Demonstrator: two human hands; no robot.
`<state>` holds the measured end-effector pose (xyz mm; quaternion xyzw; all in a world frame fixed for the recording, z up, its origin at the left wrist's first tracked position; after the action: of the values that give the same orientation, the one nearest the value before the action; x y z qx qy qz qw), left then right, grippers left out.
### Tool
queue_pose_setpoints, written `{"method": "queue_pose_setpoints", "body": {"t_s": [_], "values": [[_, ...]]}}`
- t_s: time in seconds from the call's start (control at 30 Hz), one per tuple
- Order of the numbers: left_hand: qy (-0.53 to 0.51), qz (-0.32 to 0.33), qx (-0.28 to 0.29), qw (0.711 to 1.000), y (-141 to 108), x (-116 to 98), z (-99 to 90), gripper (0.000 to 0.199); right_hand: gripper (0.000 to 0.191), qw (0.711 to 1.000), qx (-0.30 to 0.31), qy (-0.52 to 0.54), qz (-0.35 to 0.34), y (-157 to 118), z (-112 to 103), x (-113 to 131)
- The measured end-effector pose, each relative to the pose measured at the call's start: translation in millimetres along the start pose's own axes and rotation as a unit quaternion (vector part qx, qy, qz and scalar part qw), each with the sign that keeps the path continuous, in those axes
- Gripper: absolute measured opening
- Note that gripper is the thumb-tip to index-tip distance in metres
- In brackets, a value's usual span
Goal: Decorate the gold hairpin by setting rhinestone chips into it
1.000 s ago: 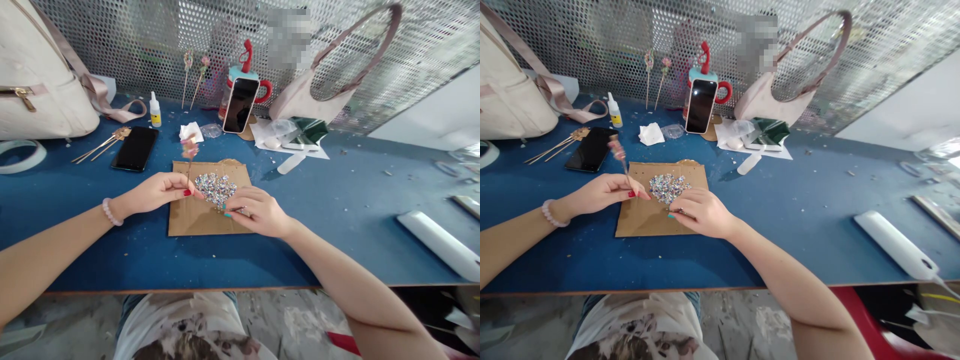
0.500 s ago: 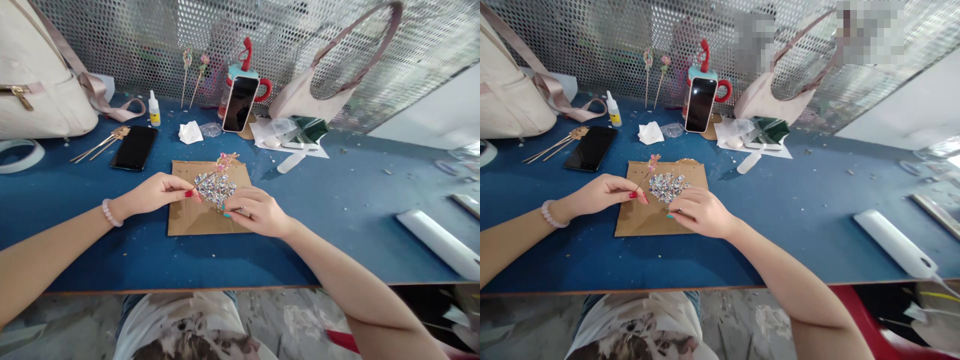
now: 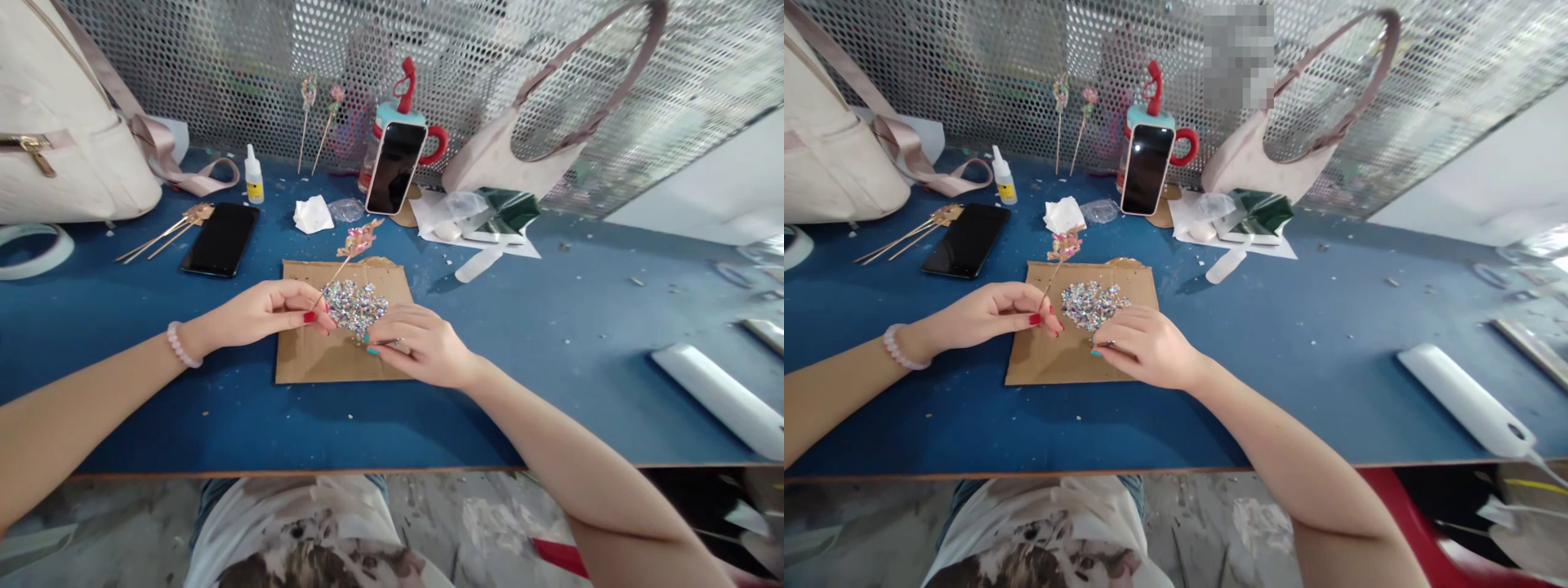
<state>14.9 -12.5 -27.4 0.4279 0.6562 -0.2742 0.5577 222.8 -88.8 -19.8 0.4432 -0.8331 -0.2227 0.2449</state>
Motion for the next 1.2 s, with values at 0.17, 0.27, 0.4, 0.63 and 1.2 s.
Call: {"method": "queue_pose_setpoints", "body": {"t_s": [0.17,0.27,0.4,0.63,1.2], "values": [[-0.029,0.003,0.013,0.999,1.3,-0.4,2.0,0.008,0.007,1.0,0.003,0.003,-0.003,-1.0,-0.2,0.3],[-0.04,0.003,0.015,0.999,1.4,1.3,2.5,0.006,0.007,1.0,0.003,0.003,-0.004,-1.2,-0.4,0.6],[-0.039,0.006,0.01,0.999,1.1,3.9,1.6,0.008,0.008,1.0,0.003,0.002,-0.002,-1.0,-0.2,0.7],[-0.031,0.01,0.012,0.999,2.0,6.7,1.1,0.008,0.008,1.0,0.006,-0.002,-0.001,-0.7,-0.1,1.3],[-0.029,0.003,-0.022,0.999,2.8,6.3,-1.6,0.015,0.009,1.0,0.009,-0.004,-0.005,-0.7,0.8,1.4]]}}
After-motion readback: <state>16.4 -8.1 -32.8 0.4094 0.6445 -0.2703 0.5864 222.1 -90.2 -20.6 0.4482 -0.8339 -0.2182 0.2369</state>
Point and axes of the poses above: each hand's wrist, its own y-axis towards the middle knuckle, its own z-axis out of the palm, x = y × z, the point moved 3 cm from there along y, towards the middle knuckle
